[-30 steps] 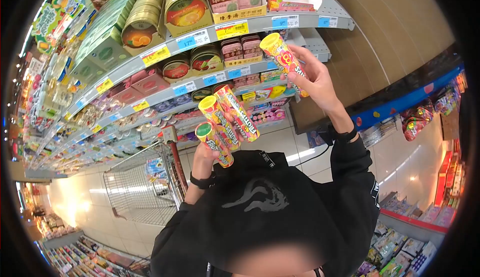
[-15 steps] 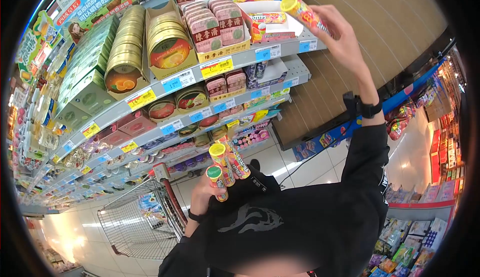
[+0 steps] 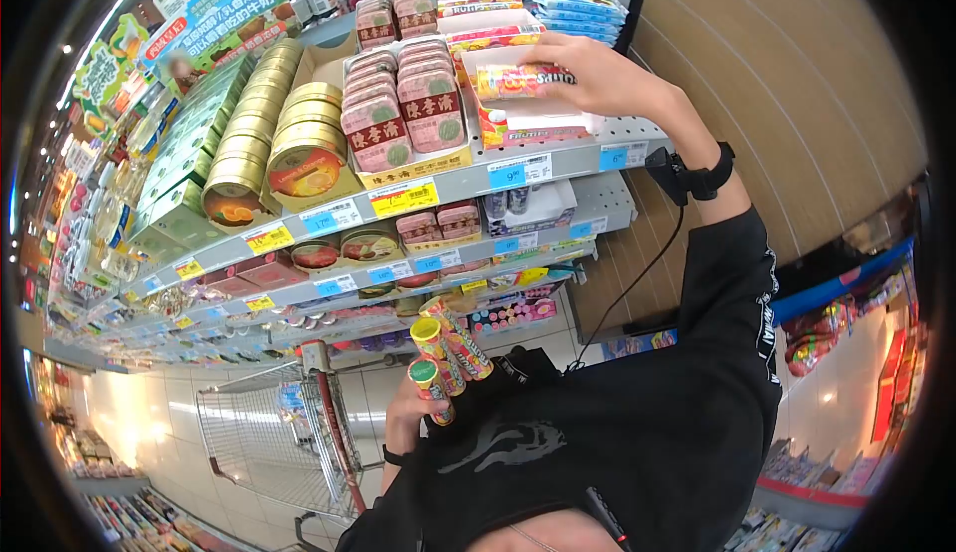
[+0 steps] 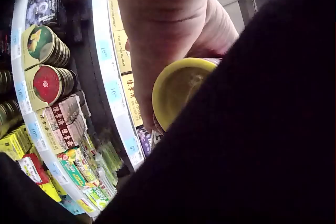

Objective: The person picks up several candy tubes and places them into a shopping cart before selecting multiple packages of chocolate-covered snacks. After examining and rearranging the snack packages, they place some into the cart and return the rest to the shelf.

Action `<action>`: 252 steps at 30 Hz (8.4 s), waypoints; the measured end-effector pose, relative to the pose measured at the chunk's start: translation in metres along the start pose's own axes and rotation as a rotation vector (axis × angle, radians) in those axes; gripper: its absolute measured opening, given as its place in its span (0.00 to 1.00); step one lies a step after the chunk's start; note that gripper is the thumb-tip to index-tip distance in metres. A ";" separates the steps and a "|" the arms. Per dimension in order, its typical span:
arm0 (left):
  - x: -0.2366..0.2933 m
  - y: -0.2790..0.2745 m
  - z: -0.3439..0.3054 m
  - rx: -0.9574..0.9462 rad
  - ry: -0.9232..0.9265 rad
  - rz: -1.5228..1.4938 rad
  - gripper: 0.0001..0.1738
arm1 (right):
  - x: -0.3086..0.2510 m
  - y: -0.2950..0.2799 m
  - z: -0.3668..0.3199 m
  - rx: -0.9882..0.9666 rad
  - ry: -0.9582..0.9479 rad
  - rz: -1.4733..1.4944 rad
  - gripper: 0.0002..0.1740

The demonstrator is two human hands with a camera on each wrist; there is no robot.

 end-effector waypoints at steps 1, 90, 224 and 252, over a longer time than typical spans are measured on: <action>-0.004 0.005 0.002 0.022 0.029 -0.026 0.51 | 0.002 0.003 -0.001 -0.067 -0.014 0.015 0.20; -0.001 0.069 0.101 0.070 0.209 -0.388 0.42 | -0.119 0.084 -0.135 0.421 0.270 1.681 0.35; -0.006 0.092 0.113 0.040 0.088 -0.444 0.30 | -0.092 0.061 -0.119 0.321 0.298 1.829 0.31; -0.026 0.074 0.093 0.250 -0.047 -0.203 0.28 | 0.029 0.002 -0.001 0.231 0.069 0.129 0.25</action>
Point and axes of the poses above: each hand's wrist, its own z-axis towards the middle knuckle, its own y-axis out of the palm, x = y × z, the point moved 2 cm from there along z, towards the middle knuckle, and after that the axes turned 12 degrees about -z, right-handed, at the moved point
